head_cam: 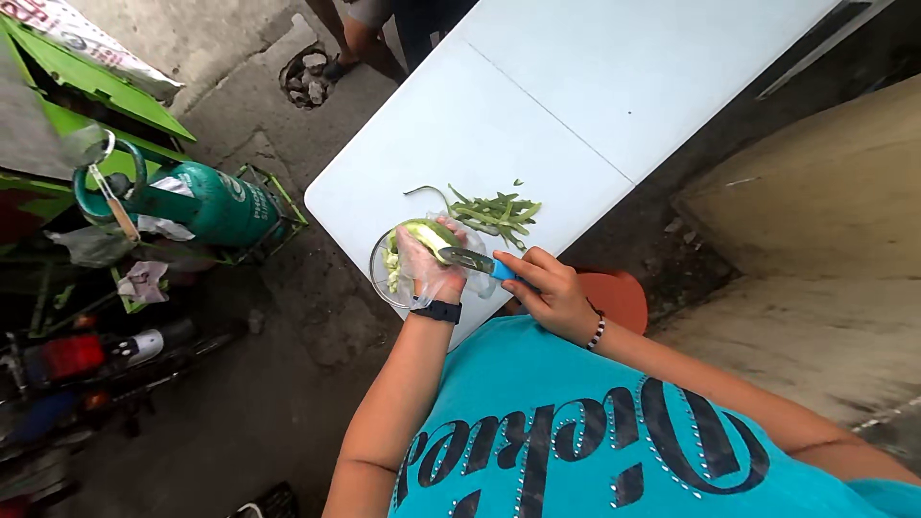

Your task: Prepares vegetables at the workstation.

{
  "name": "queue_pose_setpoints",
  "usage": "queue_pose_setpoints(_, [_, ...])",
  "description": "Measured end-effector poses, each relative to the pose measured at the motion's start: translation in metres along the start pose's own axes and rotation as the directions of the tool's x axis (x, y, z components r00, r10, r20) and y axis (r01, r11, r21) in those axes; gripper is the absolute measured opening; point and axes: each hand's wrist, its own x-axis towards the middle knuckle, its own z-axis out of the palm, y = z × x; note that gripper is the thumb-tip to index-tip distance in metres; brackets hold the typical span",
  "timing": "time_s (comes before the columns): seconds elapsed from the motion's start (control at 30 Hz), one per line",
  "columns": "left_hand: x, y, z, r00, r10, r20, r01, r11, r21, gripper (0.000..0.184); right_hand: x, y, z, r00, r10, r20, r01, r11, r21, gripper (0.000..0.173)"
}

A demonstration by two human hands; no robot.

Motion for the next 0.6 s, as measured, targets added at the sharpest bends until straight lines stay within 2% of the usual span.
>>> queue_pose_setpoints(0.37, [0.0045, 0.0003, 0.0003, 1.000, 0.008, -0.001, -0.008, 1.000, -0.030, 0.055, -0.0012, -0.0002, 0.0036, 1.000, 0.019, 0.008, -0.020, 1.000, 0.011, 0.037])
queue_pose_setpoints(0.6, [0.0080, 0.0007, -0.0036, 1.000, 0.025, 0.005, -0.024, 0.999, -0.027, 0.054, -0.0015, -0.0006, 0.0070, 1.000, 0.001, -0.019, -0.002, 0.998, -0.056, 0.038])
